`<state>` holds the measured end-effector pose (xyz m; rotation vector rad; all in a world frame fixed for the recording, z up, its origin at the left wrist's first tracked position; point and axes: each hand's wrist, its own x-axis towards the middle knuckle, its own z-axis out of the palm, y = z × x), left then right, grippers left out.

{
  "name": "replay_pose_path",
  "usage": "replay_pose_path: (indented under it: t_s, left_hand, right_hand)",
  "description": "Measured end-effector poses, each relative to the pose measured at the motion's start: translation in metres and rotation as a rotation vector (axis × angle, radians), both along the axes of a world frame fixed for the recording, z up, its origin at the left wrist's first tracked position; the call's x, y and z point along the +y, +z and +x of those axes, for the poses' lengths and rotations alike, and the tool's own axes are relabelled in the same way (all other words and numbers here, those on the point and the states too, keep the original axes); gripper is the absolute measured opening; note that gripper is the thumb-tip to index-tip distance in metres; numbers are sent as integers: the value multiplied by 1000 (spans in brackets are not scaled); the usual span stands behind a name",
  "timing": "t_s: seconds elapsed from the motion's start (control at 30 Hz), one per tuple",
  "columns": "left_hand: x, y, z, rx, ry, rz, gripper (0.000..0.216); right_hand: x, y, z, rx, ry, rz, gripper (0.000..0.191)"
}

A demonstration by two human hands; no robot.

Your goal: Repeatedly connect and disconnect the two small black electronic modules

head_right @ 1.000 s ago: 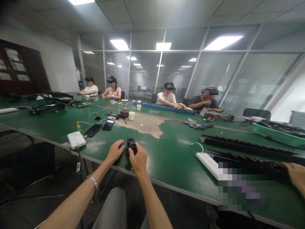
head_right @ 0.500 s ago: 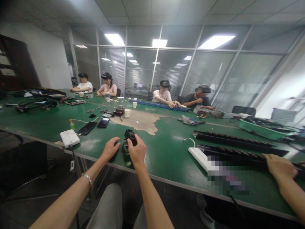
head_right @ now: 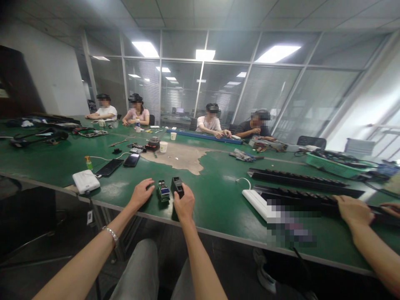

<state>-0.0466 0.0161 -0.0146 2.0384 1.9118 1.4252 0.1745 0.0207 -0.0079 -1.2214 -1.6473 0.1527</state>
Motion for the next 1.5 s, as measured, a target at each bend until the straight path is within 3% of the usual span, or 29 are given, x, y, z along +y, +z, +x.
replay_pose_path:
  t_s: [0.2, 0.57, 0.83, 1.0, 1.5]
  left_hand:
    - [-1, -1, 0, 5, 1, -9, 30]
    - [-6, 7, 2, -96, 1, 64, 27]
    - [-6, 8, 1, -139, -10, 61, 25]
    - [-8, 10, 1, -159, -9, 56, 24]
    - [-7, 9, 0, -166, 5, 45, 27]
  right_hand:
    - [-3, 0, -1, -80, -102, 43, 54]
    - [-7, 0, 1, -96, -42, -1, 46]
    - [-20, 28, -12, 72, 19, 52, 45]
    - [-35, 47, -33, 36, 106, 49, 43]
    - [-44, 46, -42, -155, 126, 31, 46]
